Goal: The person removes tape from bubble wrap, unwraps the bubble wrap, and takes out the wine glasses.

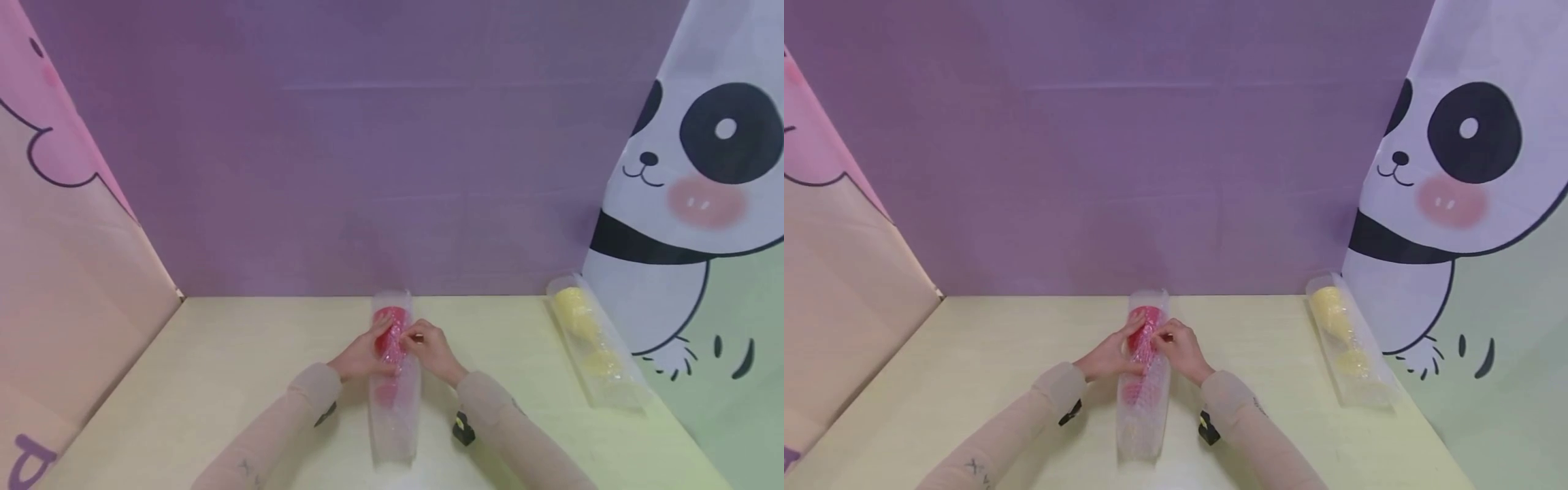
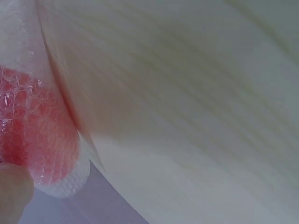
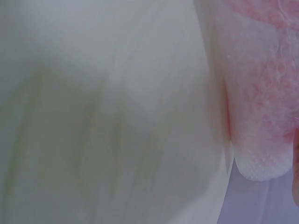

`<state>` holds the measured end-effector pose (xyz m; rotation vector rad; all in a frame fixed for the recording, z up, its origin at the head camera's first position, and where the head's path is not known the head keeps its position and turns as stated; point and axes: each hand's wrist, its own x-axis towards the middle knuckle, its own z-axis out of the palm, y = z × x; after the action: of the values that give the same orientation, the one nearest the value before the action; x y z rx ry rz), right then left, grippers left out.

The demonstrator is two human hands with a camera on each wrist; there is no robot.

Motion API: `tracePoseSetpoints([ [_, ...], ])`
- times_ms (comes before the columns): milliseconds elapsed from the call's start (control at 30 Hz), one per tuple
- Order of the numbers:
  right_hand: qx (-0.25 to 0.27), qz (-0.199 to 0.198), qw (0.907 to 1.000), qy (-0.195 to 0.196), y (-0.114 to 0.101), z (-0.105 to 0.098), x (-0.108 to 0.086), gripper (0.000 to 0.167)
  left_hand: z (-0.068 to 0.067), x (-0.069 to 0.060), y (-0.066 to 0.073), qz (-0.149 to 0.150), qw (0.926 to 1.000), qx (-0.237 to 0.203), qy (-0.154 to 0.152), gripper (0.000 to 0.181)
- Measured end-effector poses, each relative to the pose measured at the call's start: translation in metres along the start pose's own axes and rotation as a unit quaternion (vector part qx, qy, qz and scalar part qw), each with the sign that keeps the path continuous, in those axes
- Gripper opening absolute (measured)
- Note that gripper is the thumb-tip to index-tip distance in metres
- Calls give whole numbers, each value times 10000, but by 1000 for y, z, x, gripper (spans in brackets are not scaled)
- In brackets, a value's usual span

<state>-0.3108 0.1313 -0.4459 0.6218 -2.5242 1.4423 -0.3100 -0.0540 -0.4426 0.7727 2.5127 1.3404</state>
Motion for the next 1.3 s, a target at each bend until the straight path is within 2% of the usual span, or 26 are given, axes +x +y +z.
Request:
tracePoseSetpoints([
  [100,92,69,9999,80,0,1,-1,7,0,0,0,54,10000,62,6,103],
  [233,207,7,9997,153,0,1,-1,8,1,0,1,-40,9999,116,28,103],
  [333,305,-16,9994,164,-15,-2,-4,9,1,-1,1,-76,9998,193,60,103],
  [467,365,39,9992,173,-17,-2,-4,10,1,0,0,-71,9996,244,90,103],
  [567,356,53,9991,224,-3,2,-1,9,1,1,-1,-14,9996,267,100,103],
  [700,403,224,9984,335,-5,4,-1,8,2,0,-1,27,9995,293,103,102],
  [967,677,363,9964,349,-28,-2,-8,9,3,0,1,88,9993,333,163,102],
  [1167,777,827,9926,438,-6,1,-4,12,4,1,-3,60,9994,295,150,103],
  [1300,716,837,9930,422,1,1,-2,16,3,-1,-7,52,9995,237,181,105],
])
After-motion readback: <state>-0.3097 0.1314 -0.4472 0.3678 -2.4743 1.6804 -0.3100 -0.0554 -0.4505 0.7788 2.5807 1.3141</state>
